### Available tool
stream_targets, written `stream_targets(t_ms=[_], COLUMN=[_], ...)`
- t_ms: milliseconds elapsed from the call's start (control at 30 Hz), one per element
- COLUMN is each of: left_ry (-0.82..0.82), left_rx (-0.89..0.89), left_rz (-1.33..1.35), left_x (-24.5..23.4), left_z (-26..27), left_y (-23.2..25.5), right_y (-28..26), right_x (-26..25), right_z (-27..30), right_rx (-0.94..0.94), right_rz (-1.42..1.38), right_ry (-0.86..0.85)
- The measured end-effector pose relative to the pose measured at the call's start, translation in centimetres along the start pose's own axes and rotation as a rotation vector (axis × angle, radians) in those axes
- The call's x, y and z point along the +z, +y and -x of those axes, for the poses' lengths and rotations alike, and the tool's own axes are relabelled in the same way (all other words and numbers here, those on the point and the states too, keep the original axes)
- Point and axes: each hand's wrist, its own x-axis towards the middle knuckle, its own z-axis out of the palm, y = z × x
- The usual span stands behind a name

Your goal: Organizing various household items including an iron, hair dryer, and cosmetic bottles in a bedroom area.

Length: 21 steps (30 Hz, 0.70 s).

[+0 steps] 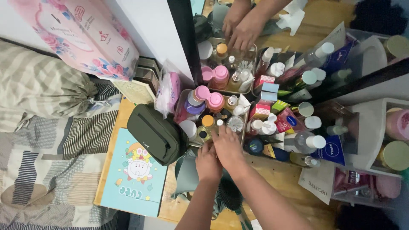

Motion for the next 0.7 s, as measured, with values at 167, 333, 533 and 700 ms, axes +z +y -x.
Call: stream_targets(t_ms=[167,333,533,700], left_ry=[-0.010,-0.042,0.086,0.073], left_rx=[0.004,-0.009,0.032,0.007], left_rz=[-0.058,0.016,0.250,0.309], left_x=[0.7,-1.1,-2.7,-1.7], left_z=[-0.2,0.2,4.5,8.4], left_y=[-1.0,0.2,0.8,-0.4], right_y=[1.3,1.9,-1.1,-3.5], right_x=[2.8,0.3,-1.8,2.0], right_z=[-0.4,2.2,10.1,14.8], right_rx=[0.074,0.031,0.477,0.693], right_rz=[-0.088,-0.393,-0.410,-0.348], right_ry=[-0.159,-0.055,-0.192,-0.771])
